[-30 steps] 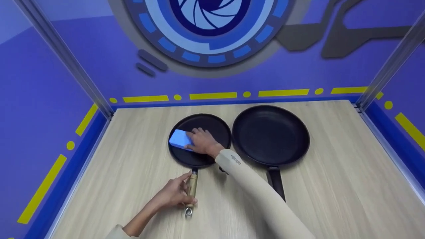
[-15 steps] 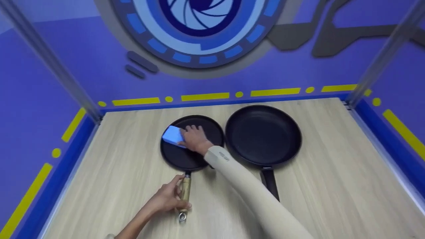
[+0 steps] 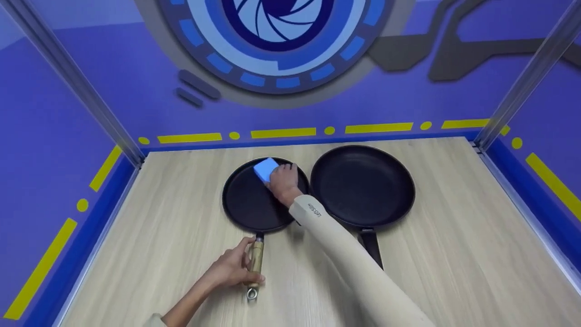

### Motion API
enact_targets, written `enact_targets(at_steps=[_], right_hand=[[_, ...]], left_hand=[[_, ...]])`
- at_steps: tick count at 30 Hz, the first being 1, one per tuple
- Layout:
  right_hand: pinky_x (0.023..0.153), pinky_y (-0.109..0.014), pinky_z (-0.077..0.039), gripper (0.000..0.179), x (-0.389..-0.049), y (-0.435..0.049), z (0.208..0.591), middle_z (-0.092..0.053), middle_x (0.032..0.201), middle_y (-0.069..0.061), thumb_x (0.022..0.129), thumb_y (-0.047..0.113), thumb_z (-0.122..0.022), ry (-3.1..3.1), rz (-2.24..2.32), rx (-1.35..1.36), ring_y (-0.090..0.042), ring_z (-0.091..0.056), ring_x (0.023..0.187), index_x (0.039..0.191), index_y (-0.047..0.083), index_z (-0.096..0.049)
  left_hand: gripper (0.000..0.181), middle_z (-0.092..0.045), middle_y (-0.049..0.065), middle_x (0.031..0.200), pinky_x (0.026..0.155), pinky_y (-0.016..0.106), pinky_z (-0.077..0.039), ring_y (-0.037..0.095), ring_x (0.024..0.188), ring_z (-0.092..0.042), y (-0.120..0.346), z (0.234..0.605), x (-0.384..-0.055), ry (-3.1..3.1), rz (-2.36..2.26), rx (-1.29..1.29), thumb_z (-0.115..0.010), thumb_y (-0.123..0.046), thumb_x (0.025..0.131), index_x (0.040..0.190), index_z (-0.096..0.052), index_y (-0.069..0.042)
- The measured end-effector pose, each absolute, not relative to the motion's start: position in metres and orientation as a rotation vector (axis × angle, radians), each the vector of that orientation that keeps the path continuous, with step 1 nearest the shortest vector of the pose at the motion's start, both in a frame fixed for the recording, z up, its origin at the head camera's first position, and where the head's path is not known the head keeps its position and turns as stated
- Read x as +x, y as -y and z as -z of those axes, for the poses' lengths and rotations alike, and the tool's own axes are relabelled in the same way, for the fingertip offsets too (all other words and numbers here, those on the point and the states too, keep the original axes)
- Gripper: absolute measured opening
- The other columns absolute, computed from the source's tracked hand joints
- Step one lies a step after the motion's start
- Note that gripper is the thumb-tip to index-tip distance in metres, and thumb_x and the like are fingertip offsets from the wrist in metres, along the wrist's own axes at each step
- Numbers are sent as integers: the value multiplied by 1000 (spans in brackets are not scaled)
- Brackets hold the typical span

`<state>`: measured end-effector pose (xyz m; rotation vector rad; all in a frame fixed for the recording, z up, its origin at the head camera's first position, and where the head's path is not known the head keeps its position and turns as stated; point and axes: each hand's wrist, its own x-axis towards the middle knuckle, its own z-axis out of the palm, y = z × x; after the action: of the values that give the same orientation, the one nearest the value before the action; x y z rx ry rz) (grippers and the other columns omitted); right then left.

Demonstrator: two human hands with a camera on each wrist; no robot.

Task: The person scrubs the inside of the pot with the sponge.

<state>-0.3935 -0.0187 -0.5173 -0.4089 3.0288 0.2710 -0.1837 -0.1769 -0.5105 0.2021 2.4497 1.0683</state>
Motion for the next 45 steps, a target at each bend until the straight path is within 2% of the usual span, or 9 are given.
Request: enact_targets(at_steps=[5, 19, 32, 39, 45], right_hand=[[107, -47, -44, 62, -388, 2, 513, -68, 130, -13, 103, 58, -50, -3004, -290, -368, -31, -60, 122, 127, 5, -69], [109, -48, -46, 51, -371, -29, 501, -66, 128, -20, 97, 44, -66, -2964, -96, -427, -37, -56, 125, 124, 1, -70], [102, -47, -53, 65, -349, -41, 501, -70, 118, -23, 84, 49, -82, -2977, 69, -558, -39, -63, 116, 115, -6, -68], [106, -49, -50, 80, -341, -40, 501, -65, 125, -27, 81, 53, -83, -2893, 142, -600, -42, -60, 120, 124, -10, -59], [105, -47, -52, 76, -339, -43, 504, -65, 125, -22, 77, 48, -88, -2871, 300, -565, -38, -61, 121, 126, -3, -60]], left_hand=[[92, -60, 4, 89, 61, 28, -41, 17, 73, -54, 174, 512, -182, -2447, -1063, 187, -91, -21, 75, 151, -40, -12], [91, -59, 9, 89, 63, 27, -44, 17, 72, -55, 174, 511, -179, -2451, -1125, 175, -91, -16, 75, 151, -41, -10], [92, -58, 6, 87, 60, 26, -42, 16, 69, -54, 173, 510, -181, -2444, -1081, 172, -91, -18, 77, 152, -38, -9], [93, -58, 6, 87, 64, 26, -41, 16, 72, -53, 173, 510, -180, -2447, -1079, 130, -91, -16, 76, 151, -37, -8], [92, -57, 6, 87, 66, 27, -40, 17, 74, -50, 174, 510, -180, -2440, -1118, 158, -90, -13, 76, 150, -37, -7]])
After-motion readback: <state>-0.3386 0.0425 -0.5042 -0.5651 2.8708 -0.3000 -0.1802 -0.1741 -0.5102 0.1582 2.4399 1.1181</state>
